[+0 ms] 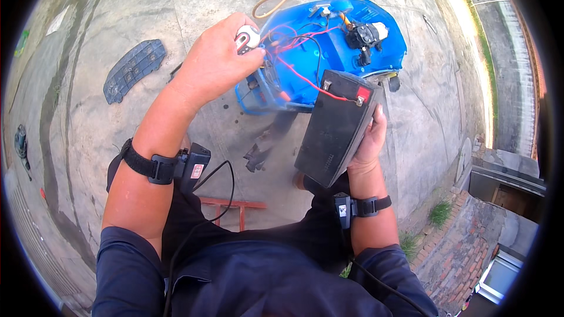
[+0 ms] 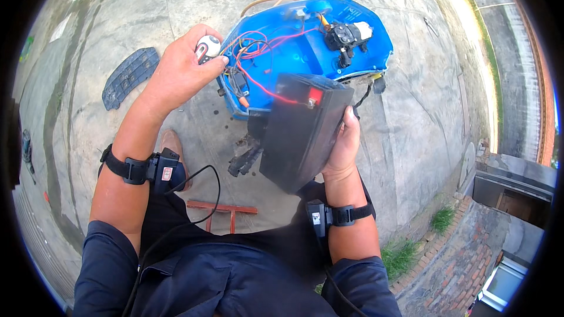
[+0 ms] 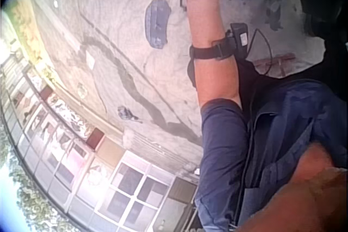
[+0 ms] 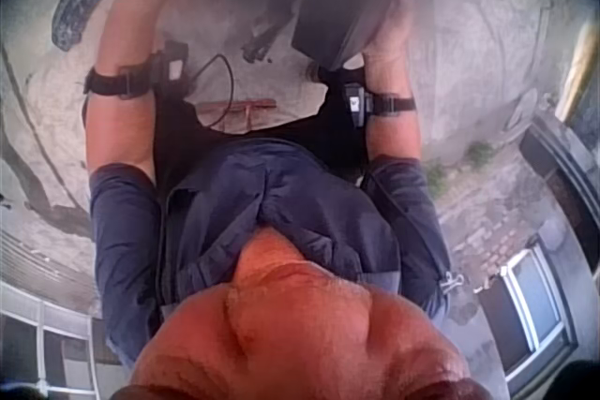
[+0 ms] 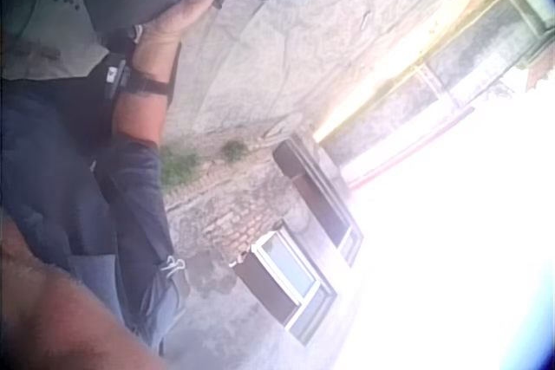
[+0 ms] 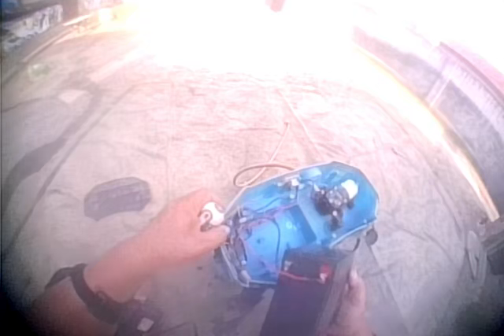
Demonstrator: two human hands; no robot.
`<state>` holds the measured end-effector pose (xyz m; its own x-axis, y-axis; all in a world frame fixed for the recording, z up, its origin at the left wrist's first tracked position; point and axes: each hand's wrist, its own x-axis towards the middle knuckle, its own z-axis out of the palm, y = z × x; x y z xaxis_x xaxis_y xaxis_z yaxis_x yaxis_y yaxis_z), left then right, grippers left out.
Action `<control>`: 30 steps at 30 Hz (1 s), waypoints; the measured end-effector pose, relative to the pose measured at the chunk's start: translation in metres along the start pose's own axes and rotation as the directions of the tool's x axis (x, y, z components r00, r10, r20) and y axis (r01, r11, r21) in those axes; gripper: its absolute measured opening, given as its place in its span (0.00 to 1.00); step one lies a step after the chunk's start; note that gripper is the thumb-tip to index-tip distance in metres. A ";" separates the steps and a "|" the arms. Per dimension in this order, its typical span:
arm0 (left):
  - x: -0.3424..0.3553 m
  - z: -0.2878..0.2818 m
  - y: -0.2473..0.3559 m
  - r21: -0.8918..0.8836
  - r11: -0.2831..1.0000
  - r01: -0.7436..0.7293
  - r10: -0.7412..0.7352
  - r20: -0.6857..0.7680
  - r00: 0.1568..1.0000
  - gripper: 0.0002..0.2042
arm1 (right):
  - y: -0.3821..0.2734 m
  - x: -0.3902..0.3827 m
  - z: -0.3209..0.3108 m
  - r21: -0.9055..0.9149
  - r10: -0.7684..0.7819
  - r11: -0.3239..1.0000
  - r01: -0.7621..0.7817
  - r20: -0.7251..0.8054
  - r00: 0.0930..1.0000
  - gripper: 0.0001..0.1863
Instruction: The person removes a plastic cover from a blue sprayer machine, uses a screwdriver on internal components, and extracts a black battery from the housing.
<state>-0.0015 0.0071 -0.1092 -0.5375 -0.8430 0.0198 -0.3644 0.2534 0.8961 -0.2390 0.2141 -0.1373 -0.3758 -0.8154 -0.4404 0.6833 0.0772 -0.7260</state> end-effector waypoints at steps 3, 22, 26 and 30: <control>0.000 0.000 0.000 0.027 1.000 -0.011 0.011 -0.001 1.000 0.13 | 0.000 0.000 -0.001 -0.007 -0.007 1.000 0.007 0.001 1.000 0.43; -0.001 0.001 0.003 -0.020 1.000 -0.008 0.007 -0.015 1.000 0.15 | -0.002 -0.002 0.003 -0.020 -0.012 1.000 0.013 0.008 1.000 0.43; -0.001 0.001 0.005 -0.010 1.000 -0.003 0.003 -0.014 1.000 0.15 | -0.002 -0.001 -0.001 -0.021 -0.009 1.000 0.009 0.013 1.000 0.42; -0.001 0.001 0.003 0.020 1.000 0.004 -0.004 -0.003 1.000 0.12 | -0.002 -0.001 0.001 -0.016 -0.008 1.000 0.008 0.014 1.000 0.42</control>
<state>-0.0031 0.0090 -0.1070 -0.5337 -0.8455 0.0181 -0.3818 0.2600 0.8869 -0.2396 0.2146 -0.1348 -0.3722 -0.8239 -0.4275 0.6705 0.0799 -0.7376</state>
